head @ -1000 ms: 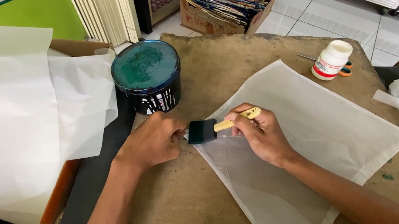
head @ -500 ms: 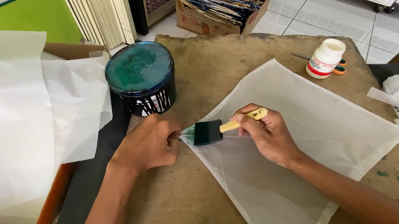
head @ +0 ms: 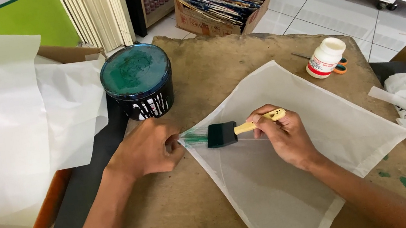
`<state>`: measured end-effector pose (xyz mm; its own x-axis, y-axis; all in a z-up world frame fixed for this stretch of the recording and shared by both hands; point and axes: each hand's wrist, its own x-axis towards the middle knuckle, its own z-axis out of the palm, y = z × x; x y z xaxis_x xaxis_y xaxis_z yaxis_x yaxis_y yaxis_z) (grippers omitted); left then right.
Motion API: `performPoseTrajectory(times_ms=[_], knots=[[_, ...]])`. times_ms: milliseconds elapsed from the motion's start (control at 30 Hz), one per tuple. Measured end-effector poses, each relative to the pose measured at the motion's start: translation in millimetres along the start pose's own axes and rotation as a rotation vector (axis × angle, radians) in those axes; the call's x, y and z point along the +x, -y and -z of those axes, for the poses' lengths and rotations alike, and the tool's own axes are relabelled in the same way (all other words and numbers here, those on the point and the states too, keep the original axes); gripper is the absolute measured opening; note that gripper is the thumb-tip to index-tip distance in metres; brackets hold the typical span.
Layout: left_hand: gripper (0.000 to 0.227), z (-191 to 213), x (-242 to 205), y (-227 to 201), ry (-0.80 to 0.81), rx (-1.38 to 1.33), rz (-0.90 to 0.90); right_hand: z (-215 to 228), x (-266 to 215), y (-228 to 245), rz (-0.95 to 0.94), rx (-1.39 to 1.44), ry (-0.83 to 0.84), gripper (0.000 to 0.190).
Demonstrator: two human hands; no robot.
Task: A person is assembling a kite by applying glue to the frame, folding the paper edges, and painting a green stripe.
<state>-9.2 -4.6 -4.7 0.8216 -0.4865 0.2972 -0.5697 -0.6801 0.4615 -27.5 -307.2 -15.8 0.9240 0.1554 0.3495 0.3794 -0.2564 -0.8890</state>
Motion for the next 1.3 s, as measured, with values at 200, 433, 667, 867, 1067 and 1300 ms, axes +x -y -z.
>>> performPoseTrajectory(times_ms=[200,433,667,867,1067,1300], knots=[[0.025,4,1,-8,-0.008,-0.016,0.007,12,-3,-4,0.011,0.007,-0.003,0.019],[0.027,3,1,-11,-0.009,-0.024,0.017,21,-6,-9,-0.005,0.033,-0.017,0.020],[0.022,3,2,-6,0.002,-0.044,0.029,9,-1,12,-0.061,0.155,-0.143,0.017],[0.026,0,2,-3,-0.018,-0.054,0.012,-8,14,10,-0.180,0.321,-0.157,0.019],[0.027,-4,2,3,-0.026,-0.042,-0.005,-13,24,4,-0.316,0.369,-0.236,0.022],[0.023,0,1,2,-0.003,-0.040,0.009,-24,22,9,-0.425,0.387,-0.232,0.027]])
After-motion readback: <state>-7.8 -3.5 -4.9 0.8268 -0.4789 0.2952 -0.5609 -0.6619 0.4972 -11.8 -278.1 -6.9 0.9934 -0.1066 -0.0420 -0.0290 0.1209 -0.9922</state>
